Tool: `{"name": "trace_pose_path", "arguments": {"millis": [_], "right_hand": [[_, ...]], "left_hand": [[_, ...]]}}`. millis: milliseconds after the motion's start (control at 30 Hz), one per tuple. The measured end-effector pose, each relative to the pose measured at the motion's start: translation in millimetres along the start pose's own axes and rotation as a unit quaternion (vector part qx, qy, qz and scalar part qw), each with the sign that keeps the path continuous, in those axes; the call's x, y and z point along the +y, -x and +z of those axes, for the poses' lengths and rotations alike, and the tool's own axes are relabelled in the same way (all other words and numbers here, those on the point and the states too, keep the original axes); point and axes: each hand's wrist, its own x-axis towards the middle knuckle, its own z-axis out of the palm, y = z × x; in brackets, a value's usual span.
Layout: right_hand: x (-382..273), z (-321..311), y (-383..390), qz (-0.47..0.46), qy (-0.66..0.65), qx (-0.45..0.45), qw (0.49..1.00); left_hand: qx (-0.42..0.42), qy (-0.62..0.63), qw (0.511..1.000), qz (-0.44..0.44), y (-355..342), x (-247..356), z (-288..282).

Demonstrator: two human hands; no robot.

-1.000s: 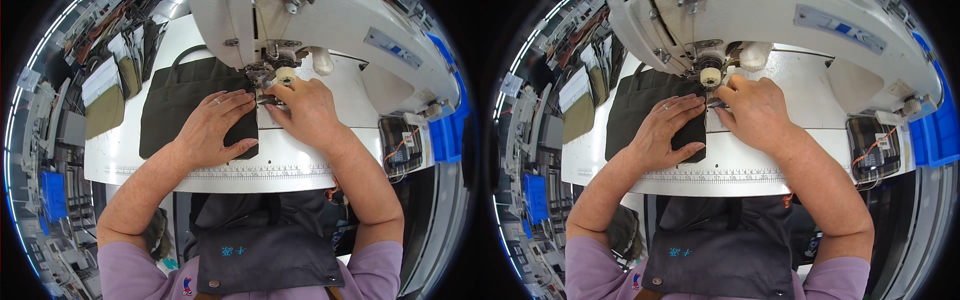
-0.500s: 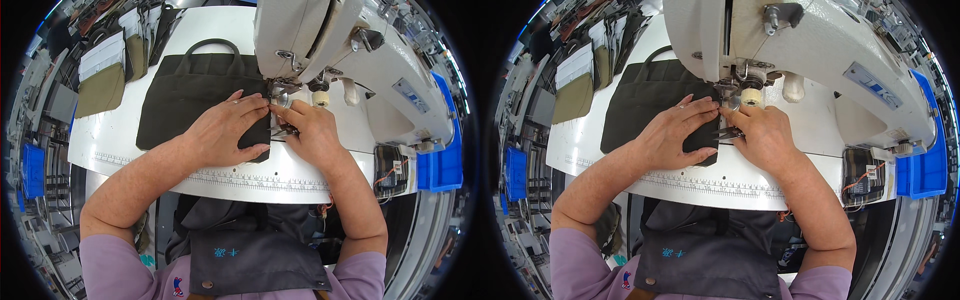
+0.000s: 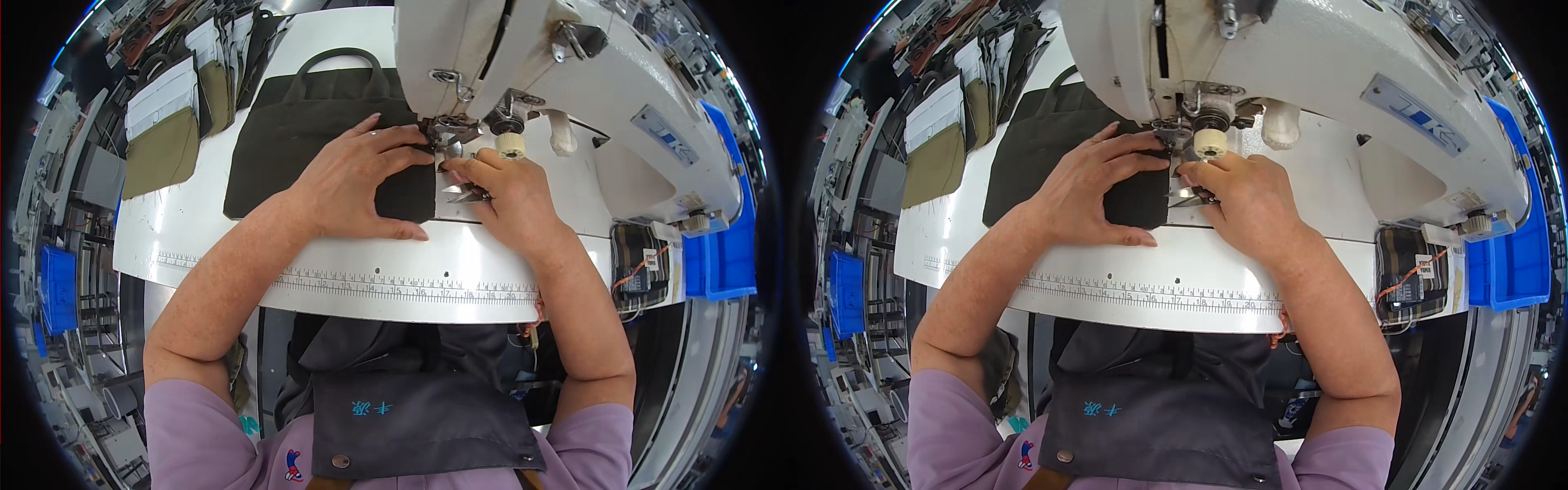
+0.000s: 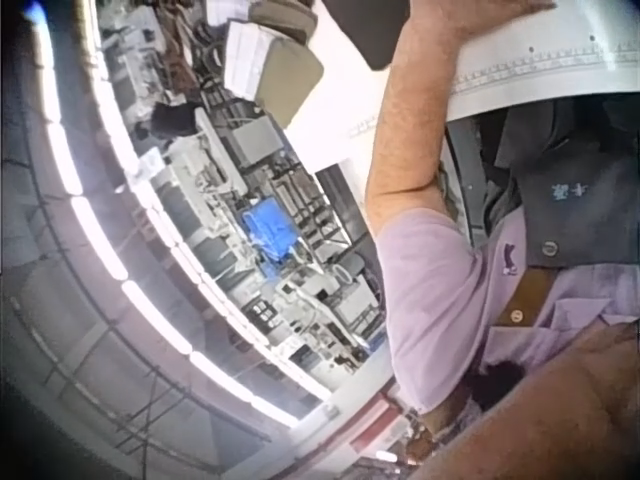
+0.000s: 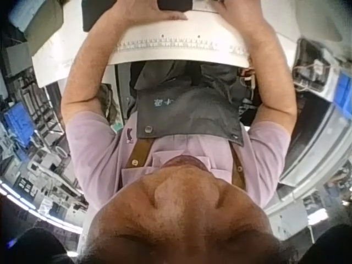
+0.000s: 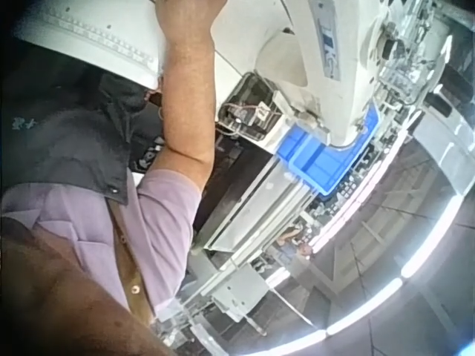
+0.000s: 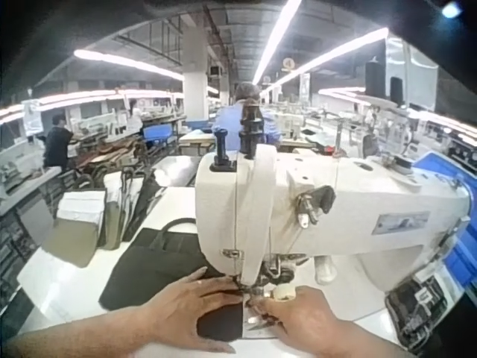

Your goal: Sewing and finishing a leather bag using an industrial sewing machine.

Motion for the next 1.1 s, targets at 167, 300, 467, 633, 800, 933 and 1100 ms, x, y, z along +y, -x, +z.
{"name": "trace_pose_path", "arguments": {"millis": [167,300,467,633,800,933,1100], "right_hand": [[0,-2,1,-0.047,-0.016,0.003,0.999],[1,-3,0,-0.071,-0.044,0.011,0.996],[2,-3,1,-0.083,-0.089,0.026,0.992],[-1,-3,0,-0.097,-0.092,0.027,0.991],[-3,-7,0,-0.128,-0.130,0.033,0.983],[-3,-3,1,-0.140,-0.143,0.041,0.979],[-3,-3,1,-0.133,-0.128,0.032,0.982]], "left_hand": [[0.009,0.007,0.996,0.091,6,1,-4],[0.017,-0.032,0.993,0.112,10,18,-1],[0.029,0.070,0.997,0.000,13,12,-2],[0.050,0.102,0.993,-0.008,15,13,4],[0.063,0.110,0.992,0.005,18,10,10],[0.050,0.175,0.983,-0.032,15,6,9],[0.036,0.172,0.984,-0.037,14,6,7]]}}
